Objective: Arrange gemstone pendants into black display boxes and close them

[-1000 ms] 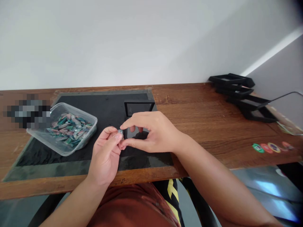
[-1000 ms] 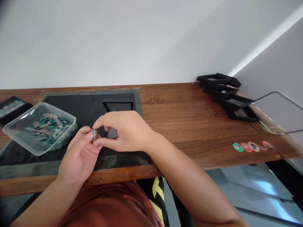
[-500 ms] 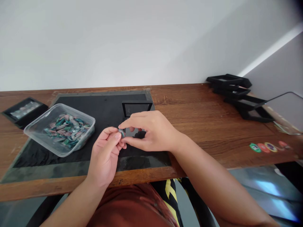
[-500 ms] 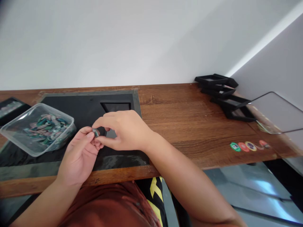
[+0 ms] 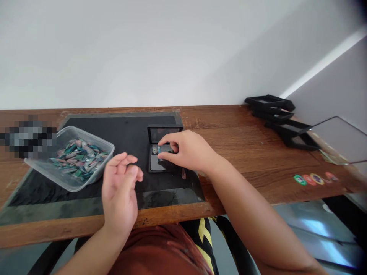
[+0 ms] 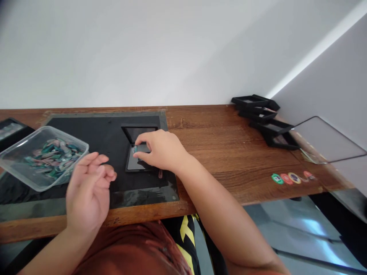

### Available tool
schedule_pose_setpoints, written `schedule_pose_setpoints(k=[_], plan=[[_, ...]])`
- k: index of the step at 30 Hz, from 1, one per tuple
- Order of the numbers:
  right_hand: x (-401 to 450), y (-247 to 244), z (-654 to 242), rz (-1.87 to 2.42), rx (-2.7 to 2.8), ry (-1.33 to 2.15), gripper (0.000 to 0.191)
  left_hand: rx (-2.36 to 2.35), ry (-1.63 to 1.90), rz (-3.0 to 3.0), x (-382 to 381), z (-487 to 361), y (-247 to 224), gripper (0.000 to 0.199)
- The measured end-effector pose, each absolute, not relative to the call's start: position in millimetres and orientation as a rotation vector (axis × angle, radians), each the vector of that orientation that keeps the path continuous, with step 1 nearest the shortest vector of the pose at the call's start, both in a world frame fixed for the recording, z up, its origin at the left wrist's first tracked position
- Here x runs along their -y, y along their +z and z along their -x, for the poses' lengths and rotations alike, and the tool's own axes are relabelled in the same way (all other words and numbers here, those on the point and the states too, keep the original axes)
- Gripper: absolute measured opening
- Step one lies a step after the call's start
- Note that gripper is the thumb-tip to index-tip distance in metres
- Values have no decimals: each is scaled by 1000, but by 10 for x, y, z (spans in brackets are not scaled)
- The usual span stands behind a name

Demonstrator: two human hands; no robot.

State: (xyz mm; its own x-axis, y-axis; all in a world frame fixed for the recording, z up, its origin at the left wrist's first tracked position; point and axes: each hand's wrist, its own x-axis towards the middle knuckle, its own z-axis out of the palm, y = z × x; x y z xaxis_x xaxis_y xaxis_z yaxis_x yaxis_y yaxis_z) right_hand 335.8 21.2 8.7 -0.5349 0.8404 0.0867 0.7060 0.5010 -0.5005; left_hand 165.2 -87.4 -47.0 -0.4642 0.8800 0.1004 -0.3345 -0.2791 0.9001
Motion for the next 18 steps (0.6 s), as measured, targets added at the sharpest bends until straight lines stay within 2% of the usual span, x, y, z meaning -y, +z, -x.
schedule_pose_setpoints(k=[3,12,18], plan=[[-215,67,-3327,1449,2448,570,24,-1106,1973,-1138,971,-1682,-489,28],[-241,8,-3303,1520,2450,640,25,-1373,1443,-1813,1005,-1715,-563,27],[-257,2,-3314,1504,2452,615,26,-1471,1318,-1969,963,-1723,-528,24]])
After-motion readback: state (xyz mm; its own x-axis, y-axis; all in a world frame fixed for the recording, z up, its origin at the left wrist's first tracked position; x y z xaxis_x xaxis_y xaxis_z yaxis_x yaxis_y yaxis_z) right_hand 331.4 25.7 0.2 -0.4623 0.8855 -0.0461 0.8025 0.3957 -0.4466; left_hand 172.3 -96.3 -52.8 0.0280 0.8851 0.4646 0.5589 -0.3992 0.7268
